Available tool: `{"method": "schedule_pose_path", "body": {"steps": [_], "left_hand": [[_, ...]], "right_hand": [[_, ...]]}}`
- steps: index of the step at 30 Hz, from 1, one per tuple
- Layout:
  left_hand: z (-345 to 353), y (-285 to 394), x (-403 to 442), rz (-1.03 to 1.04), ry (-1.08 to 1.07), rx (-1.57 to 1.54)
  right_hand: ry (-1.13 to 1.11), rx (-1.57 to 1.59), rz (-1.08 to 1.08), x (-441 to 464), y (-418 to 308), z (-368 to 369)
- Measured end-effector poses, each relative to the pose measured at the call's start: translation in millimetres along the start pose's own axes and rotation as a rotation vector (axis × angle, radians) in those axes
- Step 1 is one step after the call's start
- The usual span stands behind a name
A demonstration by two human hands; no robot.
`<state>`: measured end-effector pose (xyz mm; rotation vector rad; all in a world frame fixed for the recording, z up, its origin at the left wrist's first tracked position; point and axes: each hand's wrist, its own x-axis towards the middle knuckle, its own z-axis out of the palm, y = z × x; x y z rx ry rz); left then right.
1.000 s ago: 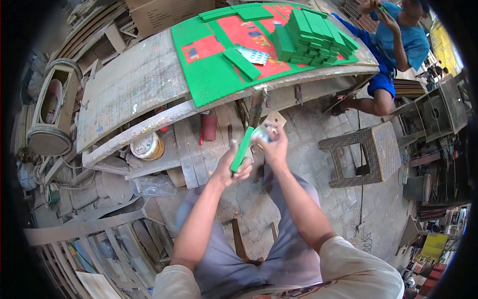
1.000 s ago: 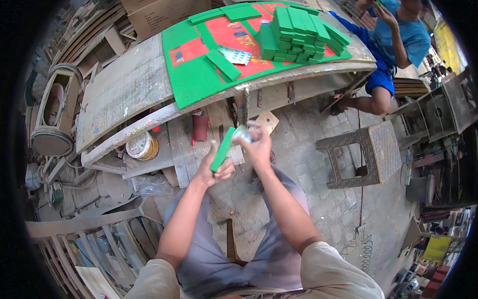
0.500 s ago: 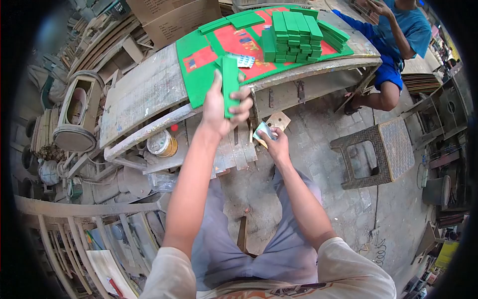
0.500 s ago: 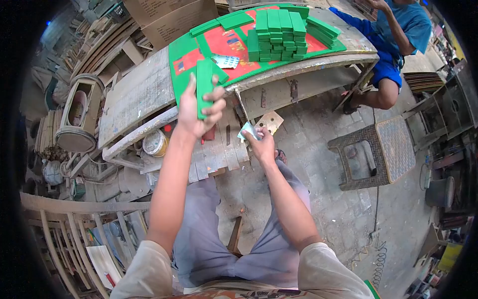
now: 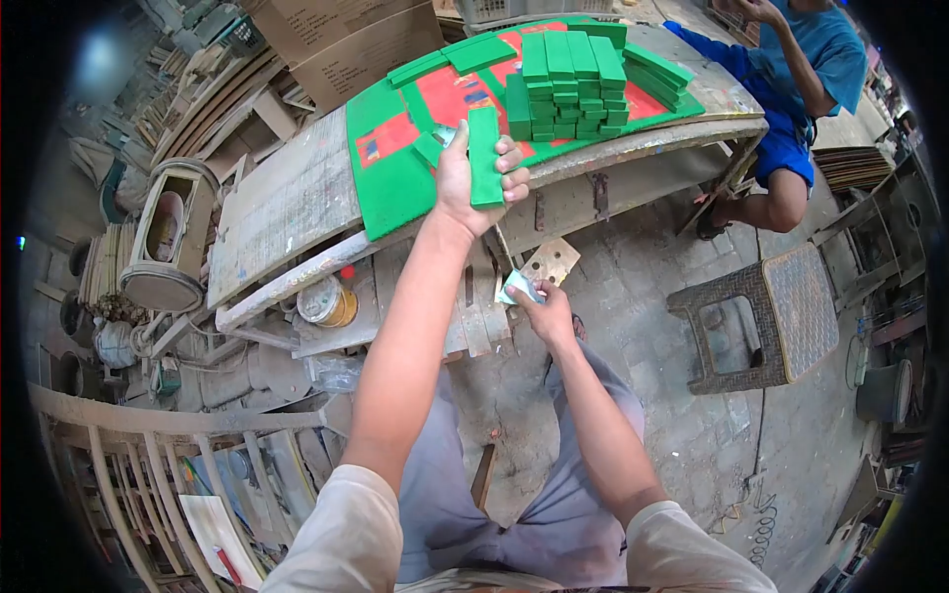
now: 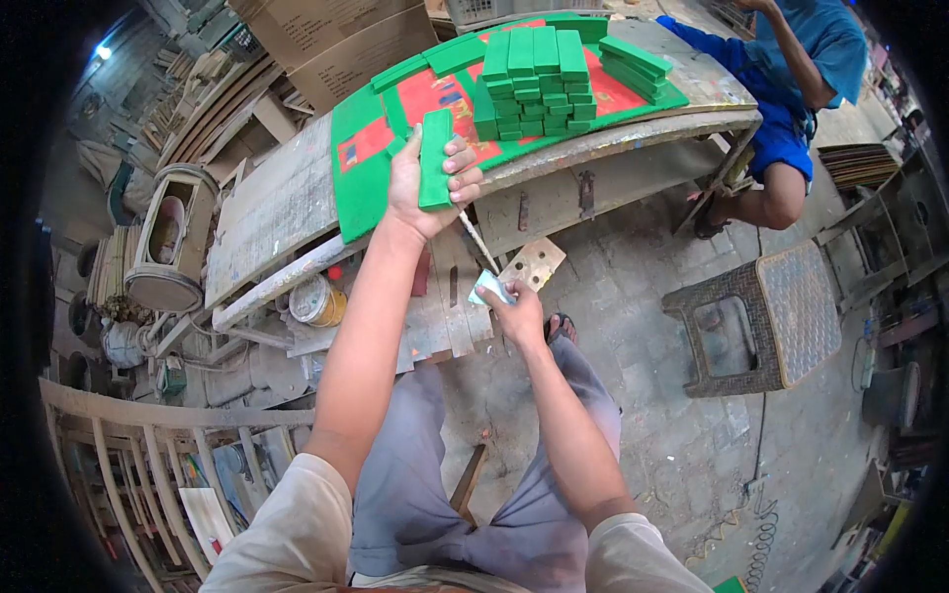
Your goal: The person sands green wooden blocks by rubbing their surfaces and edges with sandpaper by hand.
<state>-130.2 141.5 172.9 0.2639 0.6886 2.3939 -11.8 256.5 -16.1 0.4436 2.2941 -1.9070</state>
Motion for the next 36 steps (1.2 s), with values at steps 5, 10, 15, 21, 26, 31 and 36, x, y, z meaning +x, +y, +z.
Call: {"method": "schedule_pose_path", "body": {"steps": [5, 10, 15, 21, 26, 31, 36], "left_hand": [[-9.7, 17.9, 20.7, 0.029, 0.114, 0.092], [-10.7, 43.2, 58.7, 0.169, 0.485, 0.221], [-12.8, 64.5, 127.3, 0.099, 0.611, 0.689], [21.3, 67.2, 130.0, -0.123, 0.781, 0.911], [1.0, 69.7, 93.7, -0.189, 0.653, 1.253], [-14.6, 91.6, 44.3, -0.302, 0.245, 2.544], [-21.7, 81.3, 15.2, -0.391, 0.628, 2.468]], "right_hand": [[0.019, 0.02, 0.058, 7.4, 4.9, -13.9], [0.016, 0.041, 0.091, 11.0, 13.4, -12.8], [-0.063, 0.023, 0.094, 5.9, 7.8, -10.7], [-0.132, 0.033, 0.081, 6.9, 4.2, -9.6], [-0.118, 0.016, 0.083, 7.9, 5.1, -9.9], [-0.224, 0.043, -0.049, 0.2, -8.3, -14.8], [-0.396, -0.038, -0.096, -7.1, -17.9, -9.9]]}}
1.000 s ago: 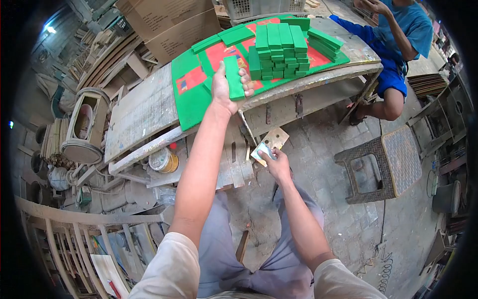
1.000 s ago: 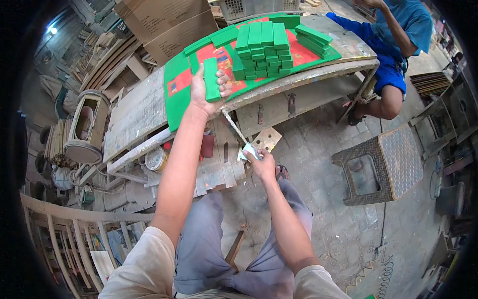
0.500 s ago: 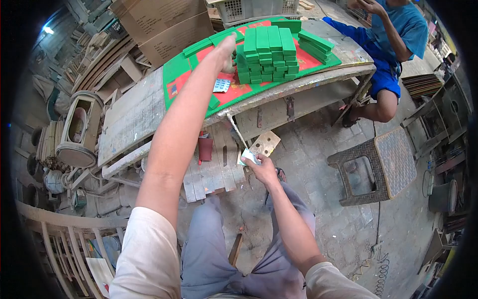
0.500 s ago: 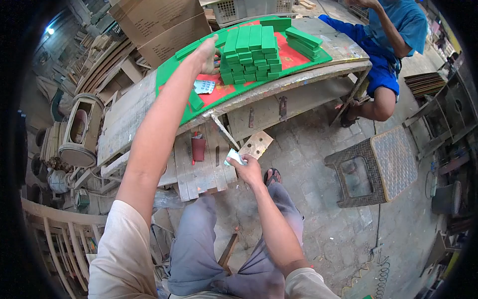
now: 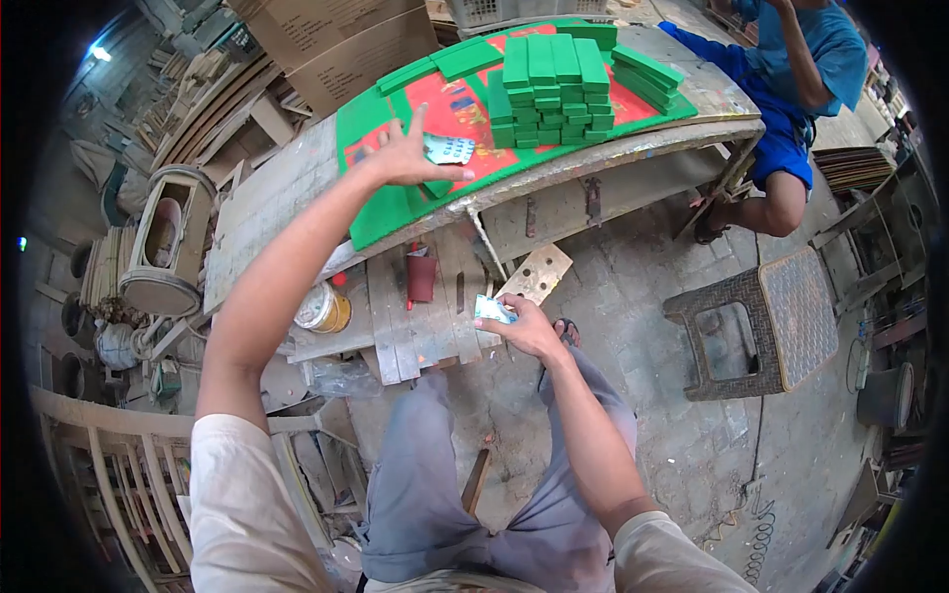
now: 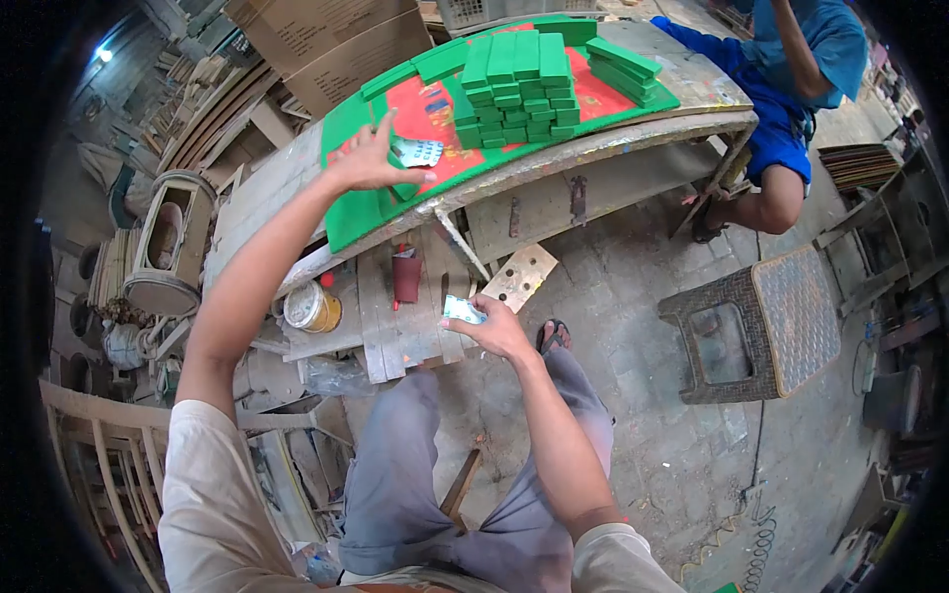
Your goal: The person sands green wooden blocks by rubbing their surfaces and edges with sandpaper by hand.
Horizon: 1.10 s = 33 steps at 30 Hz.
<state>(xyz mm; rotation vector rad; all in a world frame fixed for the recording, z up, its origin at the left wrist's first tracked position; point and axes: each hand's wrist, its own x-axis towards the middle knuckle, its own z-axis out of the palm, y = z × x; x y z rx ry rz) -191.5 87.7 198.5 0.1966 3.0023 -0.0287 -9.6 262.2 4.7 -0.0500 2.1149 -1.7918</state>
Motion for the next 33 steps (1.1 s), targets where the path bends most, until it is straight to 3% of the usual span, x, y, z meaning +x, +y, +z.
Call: {"method": "schedule_pose_path", "body": {"steps": [5, 7, 11, 13, 14, 16, 20, 22, 23, 26, 29, 33], "left_hand": [[27.0, -12.7, 0.2, 0.033, 0.034, -0.117], [35.5, -24.3, 4.7, 0.202, 0.242, -0.352], [24.4, -27.2, -20.7, 0.231, 0.43, -0.381], [13.7, -6.6, -68.4, 0.348, 0.48, -0.783], [19.6, 4.2, -92.2, 0.336, 0.468, -0.784], [45.2, 27.2, -138.1, 0.405, 0.366, -1.703], [164.0, 42.2, -185.5, 0.237, 0.299, -2.047], [217.3, 38.6, -196.2, 0.1, 0.084, -2.362], [234.6, 30.8, -193.8, 0.146, 0.001, -2.463], [235.7, 22.9, -171.9, 0.22, 0.045, -2.43], [236.0, 12.1, -151.3, 0.259, -0.081, -2.407], [236.3, 5.5, -152.7, 0.25, -0.188, -2.408]], "right_hand": [[-0.048, -0.072, -0.038, 4.3, -3.4, 6.1], [-0.052, -0.084, -0.024, 4.0, -1.5, 7.5], [-0.101, -0.124, -0.03, 8.7, 0.7, 10.3], [-0.077, -0.129, -0.014, 12.6, 7.1, 13.4], [-0.014, -0.12, -0.011, 7.0, -4.2, 13.0], [0.019, -0.069, 0.055, 9.4, -8.7, 10.9], [0.173, 0.289, 0.152, 12.4, -4.1, 13.9], [0.346, 0.297, 0.183, 16.2, 7.5, 14.7], [0.347, 0.346, 0.199, 15.9, 12.6, 14.5], [0.37, 0.437, 0.24, 16.9, 13.6, 20.9], [0.553, 0.551, 0.162, 21.9, 2.0, 25.7], [0.486, 0.626, 0.123, 21.6, -18.7, 27.2]]}}
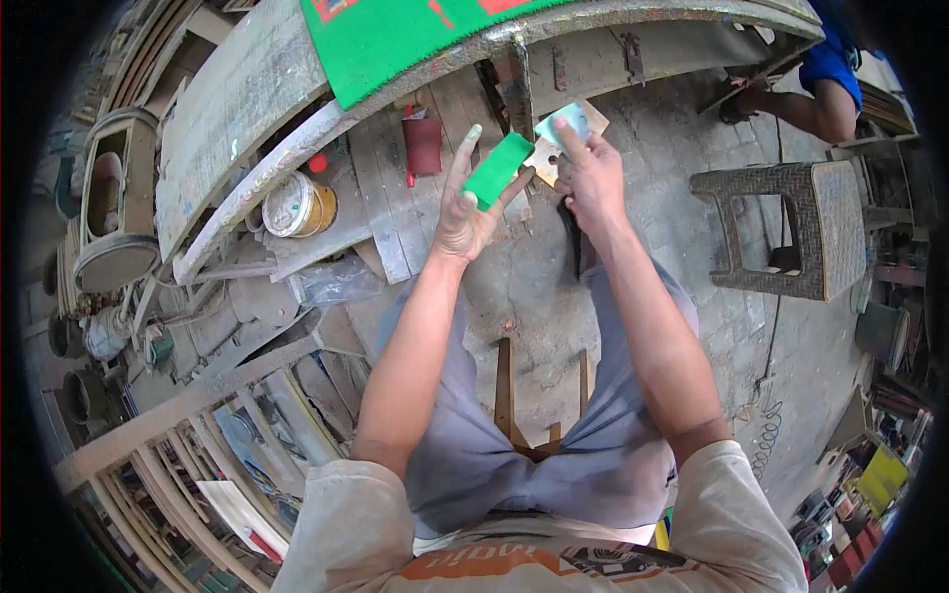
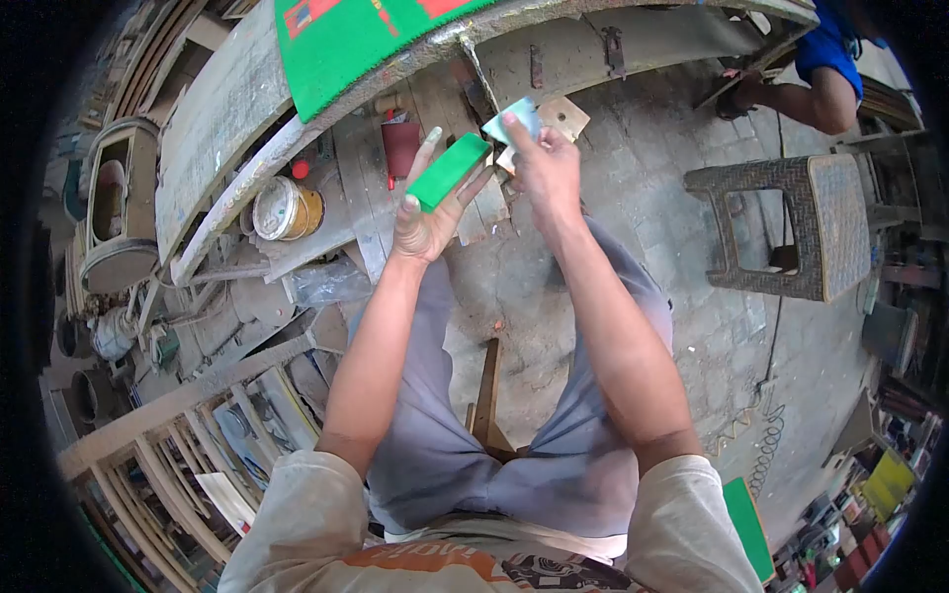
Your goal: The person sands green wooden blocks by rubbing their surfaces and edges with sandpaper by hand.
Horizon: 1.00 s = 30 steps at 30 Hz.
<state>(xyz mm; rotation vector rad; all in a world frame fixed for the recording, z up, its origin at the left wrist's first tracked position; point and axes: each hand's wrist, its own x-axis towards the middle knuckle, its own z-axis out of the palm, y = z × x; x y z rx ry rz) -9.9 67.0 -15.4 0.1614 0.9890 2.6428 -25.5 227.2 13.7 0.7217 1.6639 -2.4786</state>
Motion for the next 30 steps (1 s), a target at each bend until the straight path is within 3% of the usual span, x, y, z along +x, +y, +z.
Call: {"method": "schedule_pose_path", "body": {"steps": [3, 5, 7, 9, 15, 21, 23, 26, 30], "left_hand": [[-0.8, 4.1, 0.2, -0.008, -0.035, 0.037], [-4.9, 4.5, -0.2, -0.019, -0.017, 0.08], [-5.5, 9.1, -2.8, -0.046, -0.022, 0.174], [-5.5, 9.6, -5.3, -0.034, -0.014, 0.159], [-28.9, 20.7, -8.9, 0.161, 0.263, 0.277], [-35.8, 27.0, -13.5, 0.144, 0.289, 0.315], [-35.5, 25.3, -15.1, 0.115, 0.247, 0.282], [-30.4, 22.0, -16.2, 0.03, 0.008, 0.221], [-11.1, 30.0, -17.5, -0.045, -0.069, 0.177]], "right_hand": [[0.021, -0.213, 0.03, -2.7, 21.1, 12.1], [0.042, -0.187, 0.059, 1.2, 31.5, 14.0], [0.12, -0.256, -0.07, 1.0, 32.5, 21.0], [0.129, -0.274, -0.018, -4.2, 33.9, 26.4], [-0.32, -0.098, 0.273, -31.8, 30.3, 50.8], [-0.397, -0.059, 0.282, -32.3, 35.1, 50.6], [-0.337, -0.113, 0.198, -28.8, 34.2, 50.2], [-0.181, -0.181, 0.03, -14.8, 33.7, 43.6], [0.009, -0.32, -0.091, -1.6, 41.1, 34.6]]}}
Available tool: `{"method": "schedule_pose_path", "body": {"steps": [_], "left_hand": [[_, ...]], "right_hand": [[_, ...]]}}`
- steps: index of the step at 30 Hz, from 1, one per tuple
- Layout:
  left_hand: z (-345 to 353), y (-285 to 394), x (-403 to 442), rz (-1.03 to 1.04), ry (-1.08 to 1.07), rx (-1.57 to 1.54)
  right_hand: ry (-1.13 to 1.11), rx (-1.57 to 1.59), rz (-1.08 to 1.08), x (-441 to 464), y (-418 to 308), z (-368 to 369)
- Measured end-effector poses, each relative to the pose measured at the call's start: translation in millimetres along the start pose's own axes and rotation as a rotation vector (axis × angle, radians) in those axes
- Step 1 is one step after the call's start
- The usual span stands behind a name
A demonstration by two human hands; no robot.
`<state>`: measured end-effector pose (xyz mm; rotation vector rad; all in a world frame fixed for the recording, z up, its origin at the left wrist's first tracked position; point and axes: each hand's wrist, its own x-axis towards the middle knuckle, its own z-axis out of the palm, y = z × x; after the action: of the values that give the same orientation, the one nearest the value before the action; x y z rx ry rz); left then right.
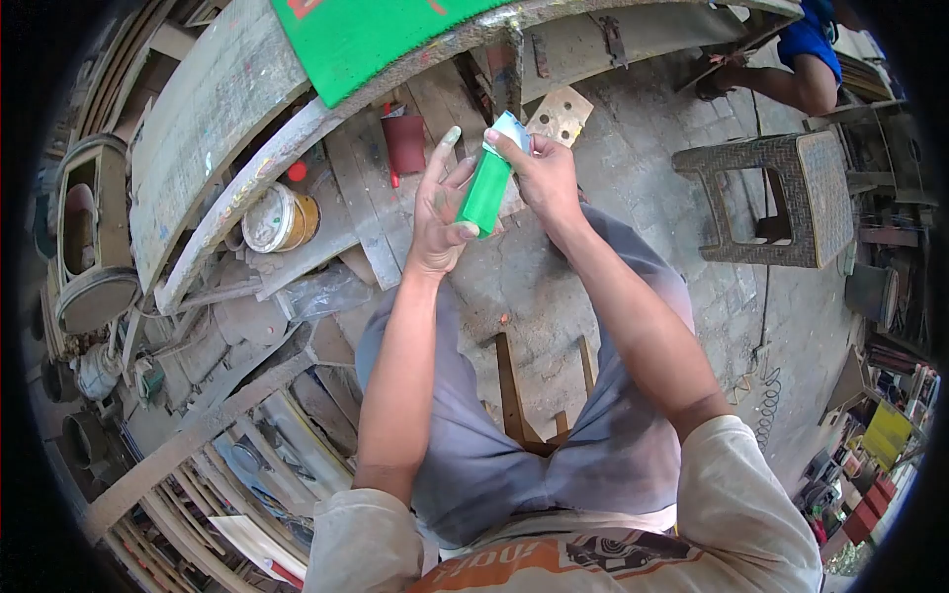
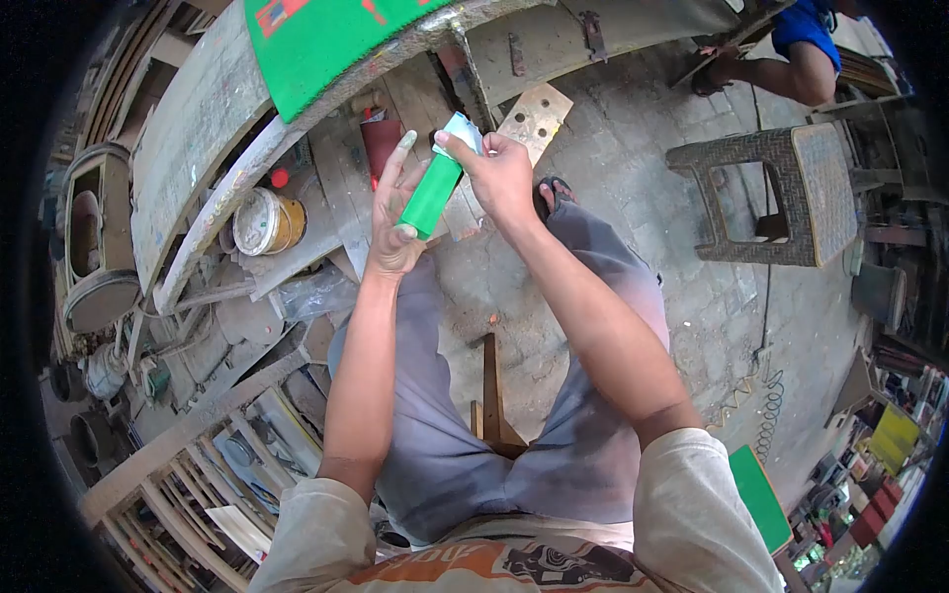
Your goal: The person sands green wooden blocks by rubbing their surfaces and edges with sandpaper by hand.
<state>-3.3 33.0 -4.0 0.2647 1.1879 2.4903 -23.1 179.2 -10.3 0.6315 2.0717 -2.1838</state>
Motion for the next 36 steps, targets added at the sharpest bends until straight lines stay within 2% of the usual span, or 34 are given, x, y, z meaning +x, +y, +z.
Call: {"method": "schedule_pose_path", "body": {"steps": [5, 7, 8, 9, 11, 13, 15, 17, 19, 22, 23, 25, 26, 27, 30, 32, 34, 35, 36], "left_hand": [[-1.8, -5.0, 2.7, 0.005, 0.05, 0.014], [-10.9, -11.7, 6.2, 0.034, 0.072, -0.006], [-19.2, -16.6, 8.0, 0.088, 0.191, 0.053], [-19.8, -14.9, 9.3, 0.142, 0.312, 0.113], [-19.9, -13.4, 8.9, 0.166, 0.375, 0.144], [-18.2, -14.1, 9.6, 0.18, 0.44, 0.224], [-17.1, -15.7, 9.6, 0.166, 0.391, 0.18], [-16.3, -17.6, 9.8, 0.155, 0.338, 0.135], [-11.2, -14.2, 8.8, 0.104, 0.177, 0.051], [-8.6, -9.1, 5.4, 0.054, 0.039, 0.016], [-7.2, -9.5, 5.9, 0.031, -0.027, -0.018], [1.4, -3.1, 7.1, 0.007, -0.041, -0.01], [5.1, -0.9, 8.3, 0.0, -0.016, -0.041], [6.4, 1.2, 10.1, -0.007, 0.007, -0.069], [-2.0, -3.5, 13.9, 0.07, 0.013, -0.058], [-7.6, -8.7, 13.7, 0.063, -0.011, -0.076], [-9.4, -13.6, 11.9, 0.048, -0.034, -0.096], [-10.6, -14.4, 12.3, 0.059, 0.044, -0.069], [-12.5, -14.1, 11.6, 0.073, 0.122, -0.04]], "right_hand": [[0.023, 0.007, 0.028, -8.3, -2.5, 3.2], [-0.164, 0.025, 0.204, -17.0, -8.6, 5.0], [-0.273, 0.097, 0.312, -21.8, -12.2, 7.0], [-0.282, 0.094, 0.31, -22.9, -16.2, 6.1], [-0.531, 0.277, 0.437, -23.6, -22.2, 0.7], [-0.528, 0.219, 0.396, -20.7, -23.7, -2.1], [-0.555, 0.234, 0.309, -16.9, -17.5, -5.5], [-0.549, 0.256, 0.314, -14.1, -12.6, -7.3], [-0.547, 0.272, 0.307, -8.3, -12.7, -10.4], [-0.301, 0.13, 0.181, 4.2, -11.3, -20.6], [-0.298, 0.123, 0.172, 12.7, -3.4, -24.2], [0.179, -0.245, -0.193, 19.7, 6.4, -27.8], [0.202, -0.036, -0.027, 21.9, 11.6, -30.6], [0.199, -0.029, -0.028, 19.2, 6.6, -28.8], [-0.145, 0.304, 0.055, 5.0, -6.2, -22.5], [-0.179, 0.249, 0.095, 0.4, -8.0, -17.8], [-0.246, 0.246, 0.222, -8.4, -14.4, -13.5], [-0.25, 0.242, 0.224, -11.2, -12.3, -12.7], [-0.39, 0.212, 0.272, -14.1, -9.5, -11.5]]}}
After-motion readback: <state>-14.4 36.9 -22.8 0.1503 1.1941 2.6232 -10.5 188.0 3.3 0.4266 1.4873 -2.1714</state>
